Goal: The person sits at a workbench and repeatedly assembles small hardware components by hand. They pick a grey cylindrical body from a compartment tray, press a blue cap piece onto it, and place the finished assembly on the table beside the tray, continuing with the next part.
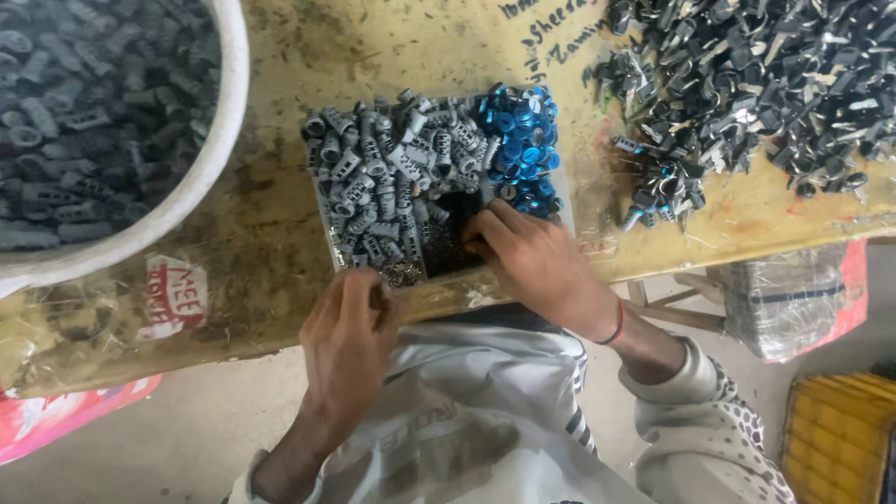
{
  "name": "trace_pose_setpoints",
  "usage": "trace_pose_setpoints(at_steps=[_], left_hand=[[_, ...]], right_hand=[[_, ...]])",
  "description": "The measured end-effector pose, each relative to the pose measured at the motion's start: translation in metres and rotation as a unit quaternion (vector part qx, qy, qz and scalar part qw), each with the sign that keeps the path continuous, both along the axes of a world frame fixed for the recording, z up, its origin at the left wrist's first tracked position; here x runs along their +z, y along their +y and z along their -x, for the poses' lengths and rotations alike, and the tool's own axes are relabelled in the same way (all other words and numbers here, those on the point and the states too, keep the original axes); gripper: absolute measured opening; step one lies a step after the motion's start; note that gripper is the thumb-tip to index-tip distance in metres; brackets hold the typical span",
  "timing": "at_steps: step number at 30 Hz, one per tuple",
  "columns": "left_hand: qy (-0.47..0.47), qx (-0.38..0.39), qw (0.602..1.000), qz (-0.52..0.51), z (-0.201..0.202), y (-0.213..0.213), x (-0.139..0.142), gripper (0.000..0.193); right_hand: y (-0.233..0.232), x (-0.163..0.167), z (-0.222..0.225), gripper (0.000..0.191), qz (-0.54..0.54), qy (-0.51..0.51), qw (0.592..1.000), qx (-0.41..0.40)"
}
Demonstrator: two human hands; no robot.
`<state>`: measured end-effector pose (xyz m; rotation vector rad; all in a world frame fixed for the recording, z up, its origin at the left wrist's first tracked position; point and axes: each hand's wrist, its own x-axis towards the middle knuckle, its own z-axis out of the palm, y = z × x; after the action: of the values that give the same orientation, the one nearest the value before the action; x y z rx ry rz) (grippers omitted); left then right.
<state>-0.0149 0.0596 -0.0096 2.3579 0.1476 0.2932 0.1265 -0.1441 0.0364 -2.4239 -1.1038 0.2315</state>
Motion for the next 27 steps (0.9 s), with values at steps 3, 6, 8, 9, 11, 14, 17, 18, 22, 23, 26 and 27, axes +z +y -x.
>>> trace_pose_setpoints(at_steps=[3, 6, 8, 9, 11, 14, 17, 18, 22, 23, 26, 27], left_hand=[[-0.055, 0.026, 0.998, 0.027, 0.006, 0.0, -0.011, 0.024], [-0.087, 0.04, 0.994, 0.057, 0.006, -0.002, -0.014, 0.02], [-0.09, 0.065, 0.989, 0.097, 0.004, -0.005, -0.012, 0.023], [-0.09, 0.08, 0.986, 0.116, 0.003, -0.007, -0.008, 0.025], [-0.089, 0.065, 0.982, 0.154, 0.001, -0.013, 0.001, 0.016], [-0.064, 0.085, 0.975, 0.197, -0.002, -0.023, 0.016, 0.012], [-0.037, 0.073, 0.952, 0.295, -0.011, -0.032, 0.023, 0.01], [-0.029, 0.059, 0.939, 0.337, -0.015, -0.035, 0.023, 0.009], [-0.008, 0.051, 0.835, 0.548, -0.026, -0.048, 0.019, 0.017], [0.003, 0.053, 0.837, 0.545, -0.027, -0.05, 0.017, 0.021], [-0.002, 0.049, 0.841, 0.539, -0.03, -0.055, 0.013, 0.018], [-0.01, 0.045, 0.842, 0.537, -0.031, -0.057, 0.012, 0.015]], right_hand=[[-0.003, -0.009, 0.006, 0.012, -0.07, 0.032, 0.996, -0.04], [-0.005, -0.015, 0.009, 0.013, -0.118, 0.073, 0.987, -0.08], [-0.005, -0.018, 0.009, 0.013, -0.143, 0.08, 0.982, -0.091], [-0.005, -0.019, 0.008, 0.013, -0.154, 0.104, 0.978, -0.091], [-0.005, -0.02, 0.007, 0.011, -0.176, 0.152, 0.969, -0.088], [-0.008, -0.019, 0.005, 0.013, -0.18, 0.471, 0.835, -0.222], [-0.013, -0.014, 0.006, 0.021, -0.205, 0.519, 0.803, -0.208], [-0.013, -0.011, 0.006, 0.022, -0.224, 0.524, 0.8, -0.186], [-0.016, -0.002, 0.013, 0.023, -0.283, 0.544, 0.78, -0.125], [-0.016, -0.001, 0.014, 0.023, -0.296, 0.549, 0.773, -0.117], [-0.016, -0.001, 0.017, 0.024, -0.302, 0.568, 0.757, -0.119], [-0.016, -0.002, 0.018, 0.024, -0.306, 0.572, 0.752, -0.114]])
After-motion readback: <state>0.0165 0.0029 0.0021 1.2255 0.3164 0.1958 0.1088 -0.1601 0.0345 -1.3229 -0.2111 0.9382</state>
